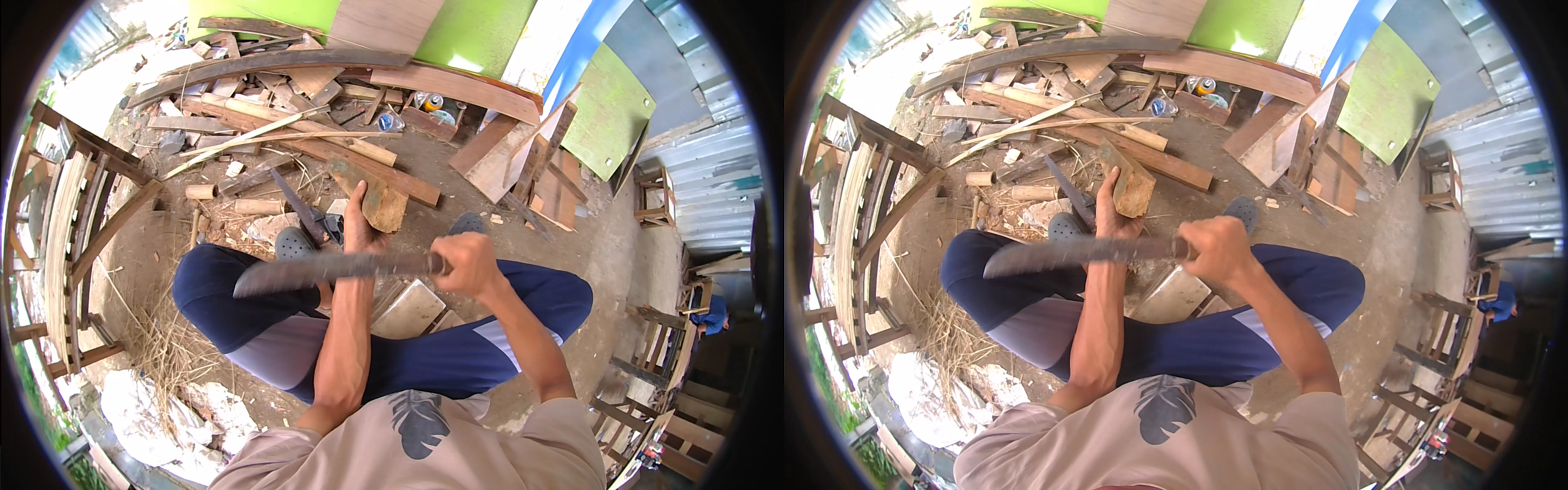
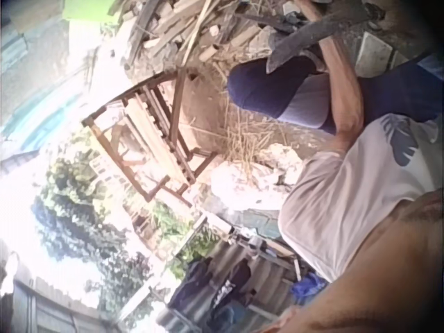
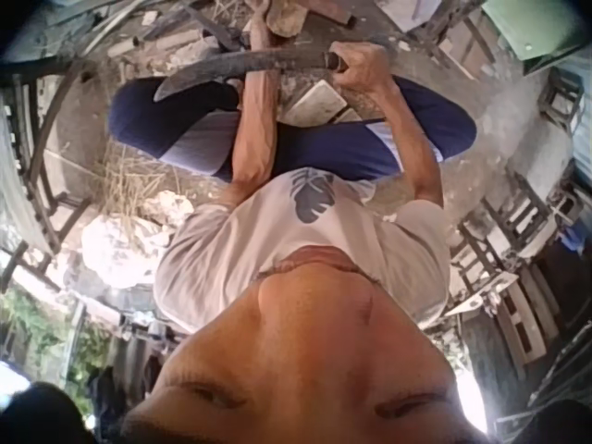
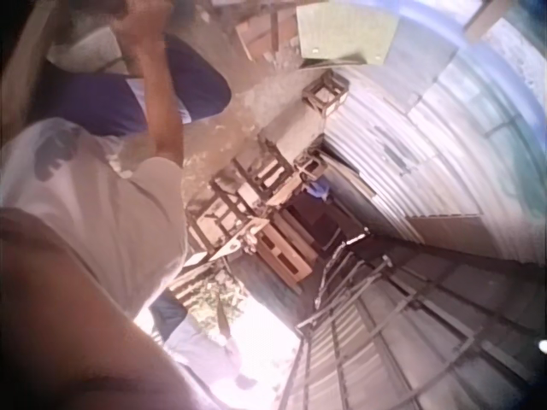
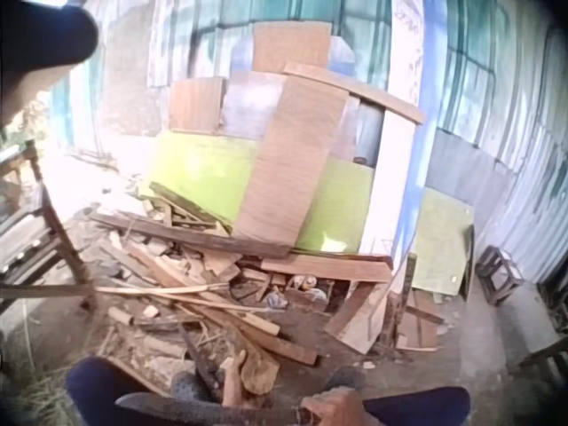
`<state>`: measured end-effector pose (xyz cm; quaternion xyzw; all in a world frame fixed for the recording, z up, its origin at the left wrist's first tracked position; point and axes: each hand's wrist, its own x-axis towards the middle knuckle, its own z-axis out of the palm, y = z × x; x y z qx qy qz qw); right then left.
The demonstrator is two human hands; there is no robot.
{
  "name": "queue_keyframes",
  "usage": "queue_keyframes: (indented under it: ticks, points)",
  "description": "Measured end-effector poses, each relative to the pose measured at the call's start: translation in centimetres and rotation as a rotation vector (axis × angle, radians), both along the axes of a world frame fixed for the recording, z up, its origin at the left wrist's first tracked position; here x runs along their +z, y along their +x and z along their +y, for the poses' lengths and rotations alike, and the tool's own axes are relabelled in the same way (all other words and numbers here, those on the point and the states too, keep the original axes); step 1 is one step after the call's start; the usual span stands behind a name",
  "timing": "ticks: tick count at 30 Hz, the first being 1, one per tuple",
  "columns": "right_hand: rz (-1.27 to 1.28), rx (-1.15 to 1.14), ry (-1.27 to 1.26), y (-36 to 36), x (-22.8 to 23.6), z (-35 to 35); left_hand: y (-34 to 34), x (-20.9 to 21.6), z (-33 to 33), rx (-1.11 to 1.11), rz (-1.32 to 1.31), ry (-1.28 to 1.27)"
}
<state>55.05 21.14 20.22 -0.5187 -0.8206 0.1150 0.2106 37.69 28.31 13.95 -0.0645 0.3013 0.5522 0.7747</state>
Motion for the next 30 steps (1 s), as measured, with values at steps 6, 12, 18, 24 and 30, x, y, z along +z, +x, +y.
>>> queue_keyframes:
  ticks: [6,12,18,24,30]
  points:
    - [-0.061,-0.181,-0.087,0.2,1.0,0.9,-0.4,-1.4,0.3,-0.062,-0.025,-0.027]
    - [-0.088,-0.483,-0.236,2.6,-2.6,3.2,-0.3,-0.7,-1.5,-0.031,0.036,-0.012]
    - [0.226,-0.688,-0.362,8.6,-4.6,3.9,-1.7,-0.4,-0.2,0.021,-0.021,-0.01]
    - [0.675,-0.594,-0.651,4.1,-1.4,3.2,-2.8,-0.5,-1.3,-0.121,0.025,0.042]
    - [0.729,-0.469,-0.477,0.9,-0.4,5.6,-2.3,0.8,-2.5,-0.272,0.344,0.253]
